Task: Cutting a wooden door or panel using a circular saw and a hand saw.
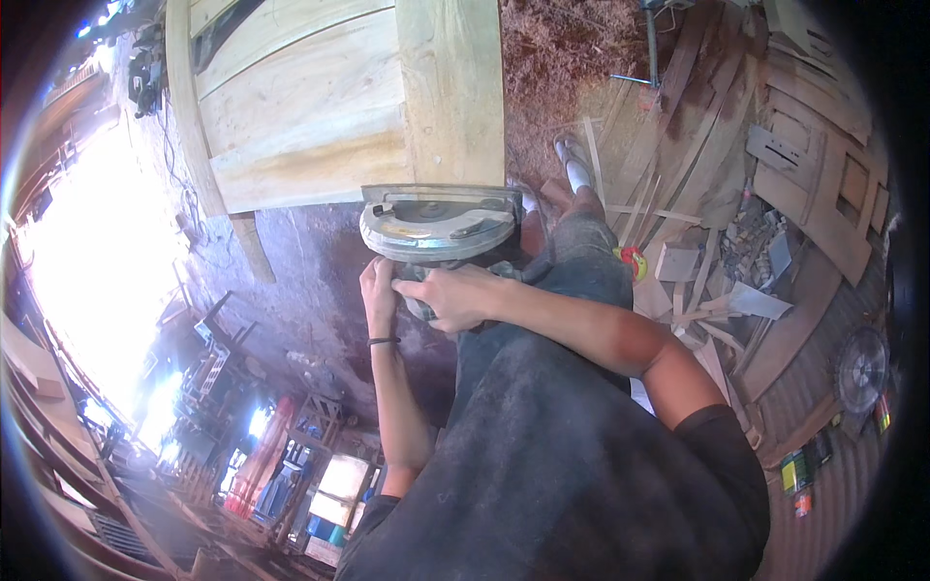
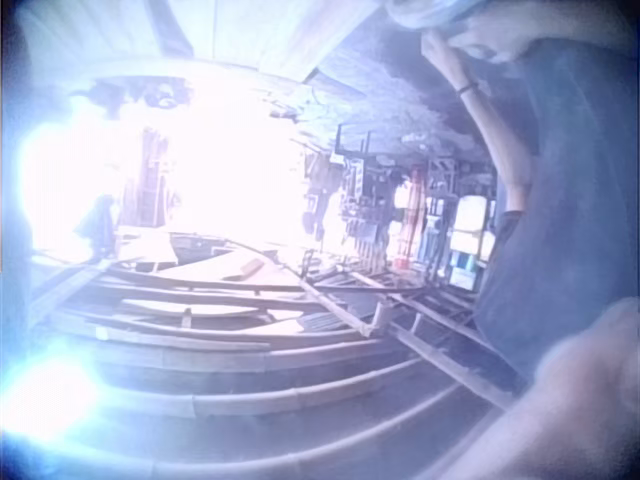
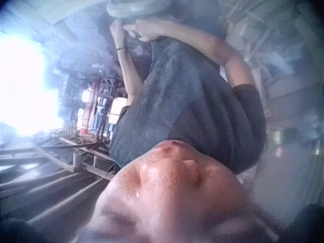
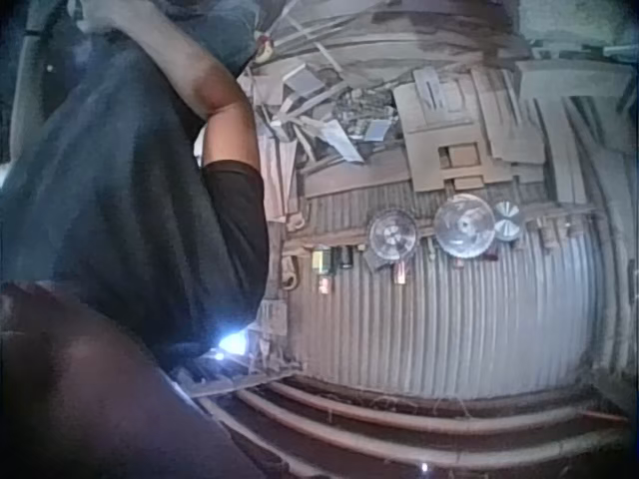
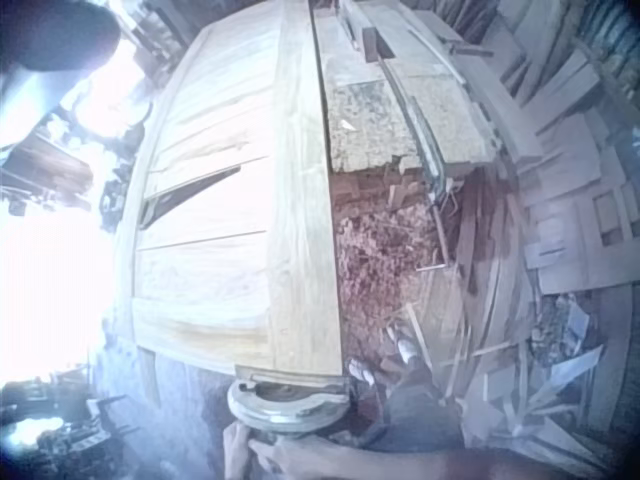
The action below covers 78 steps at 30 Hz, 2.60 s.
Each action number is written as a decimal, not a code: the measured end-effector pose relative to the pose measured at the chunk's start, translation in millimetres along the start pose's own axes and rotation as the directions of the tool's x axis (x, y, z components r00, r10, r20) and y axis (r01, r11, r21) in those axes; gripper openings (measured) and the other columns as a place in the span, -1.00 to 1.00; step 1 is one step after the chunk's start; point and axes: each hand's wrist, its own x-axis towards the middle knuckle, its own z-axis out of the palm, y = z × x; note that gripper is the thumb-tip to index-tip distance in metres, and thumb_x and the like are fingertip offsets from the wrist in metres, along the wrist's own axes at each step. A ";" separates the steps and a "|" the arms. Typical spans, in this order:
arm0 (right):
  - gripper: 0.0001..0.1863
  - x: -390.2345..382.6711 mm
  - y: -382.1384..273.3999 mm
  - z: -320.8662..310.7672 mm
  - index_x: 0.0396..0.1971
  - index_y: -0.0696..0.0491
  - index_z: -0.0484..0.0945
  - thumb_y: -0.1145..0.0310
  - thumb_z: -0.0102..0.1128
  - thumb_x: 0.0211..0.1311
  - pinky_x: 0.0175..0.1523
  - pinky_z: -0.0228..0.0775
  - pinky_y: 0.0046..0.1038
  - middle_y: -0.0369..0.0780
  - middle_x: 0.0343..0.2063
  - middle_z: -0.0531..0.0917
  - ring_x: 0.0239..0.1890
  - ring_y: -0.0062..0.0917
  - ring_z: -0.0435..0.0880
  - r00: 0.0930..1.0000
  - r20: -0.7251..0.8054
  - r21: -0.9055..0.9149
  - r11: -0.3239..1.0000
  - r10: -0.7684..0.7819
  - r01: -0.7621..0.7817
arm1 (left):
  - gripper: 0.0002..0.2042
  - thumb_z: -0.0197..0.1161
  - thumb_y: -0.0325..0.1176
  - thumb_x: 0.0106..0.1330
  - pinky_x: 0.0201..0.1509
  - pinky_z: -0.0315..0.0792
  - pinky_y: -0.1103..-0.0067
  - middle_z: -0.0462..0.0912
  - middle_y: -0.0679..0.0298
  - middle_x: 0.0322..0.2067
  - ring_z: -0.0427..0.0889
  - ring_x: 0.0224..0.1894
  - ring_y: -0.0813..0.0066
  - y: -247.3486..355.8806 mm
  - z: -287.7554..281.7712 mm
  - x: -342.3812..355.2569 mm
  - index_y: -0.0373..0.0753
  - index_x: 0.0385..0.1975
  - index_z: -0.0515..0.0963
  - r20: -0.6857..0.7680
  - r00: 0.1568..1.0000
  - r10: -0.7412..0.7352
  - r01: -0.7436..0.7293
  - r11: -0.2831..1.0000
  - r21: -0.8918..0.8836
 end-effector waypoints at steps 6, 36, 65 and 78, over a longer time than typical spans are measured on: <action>-0.27 26.0 -8.6 2.9 0.31 0.05 0.30 0.42 0.22 0.03 -0.16 0.56 -0.06 0.07 -0.32 0.69 -0.26 -0.04 0.72 0.999 -0.030 -0.016 0.999 -0.028 0.027 | -0.70 0.08 -0.27 0.34 -0.33 0.31 0.56 0.49 0.35 -0.54 0.39 -0.43 0.61 -4.7 -25.8 13.1 -0.40 -0.53 0.47 -0.010 1.000 -0.006 0.006 1.000 -0.011; -0.20 47.9 -51.8 168.3 0.39 -0.35 0.25 0.22 0.25 0.07 -0.11 0.54 -0.11 0.05 -0.38 0.68 -0.33 -0.03 0.69 0.902 0.430 -0.295 0.939 -0.036 0.178 | -0.69 0.21 -0.25 0.23 -0.16 0.42 0.51 0.63 0.24 -0.42 0.52 -0.33 0.52 -153.4 -78.4 -179.5 -0.46 -0.34 0.60 -0.349 0.889 -0.296 0.162 0.917 -0.365; -0.07 206.3 -114.4 360.6 0.45 -0.26 0.10 0.25 0.34 0.04 -0.07 0.51 -0.07 0.11 -0.32 0.68 -0.28 0.02 0.69 0.100 0.994 -0.096 0.862 0.053 0.498 | -0.70 0.22 -0.22 0.32 -0.22 0.39 0.51 0.62 0.28 -0.37 0.49 -0.34 0.52 -293.6 -97.8 -308.1 -0.41 -0.32 0.60 -0.582 0.227 -0.781 0.030 0.603 -0.797; 0.03 398.1 -195.4 423.4 0.48 -0.09 -0.05 0.27 0.38 0.03 -0.13 0.47 -0.02 0.15 -0.35 0.67 -0.30 0.07 0.67 0.145 0.979 0.040 0.833 -0.143 0.552 | -0.64 0.20 -0.18 0.36 -0.07 0.43 0.45 0.70 0.14 -0.26 0.58 -0.23 0.40 -341.0 -324.0 -248.2 -0.45 -0.19 0.60 -0.657 0.253 -0.711 0.110 0.695 -0.710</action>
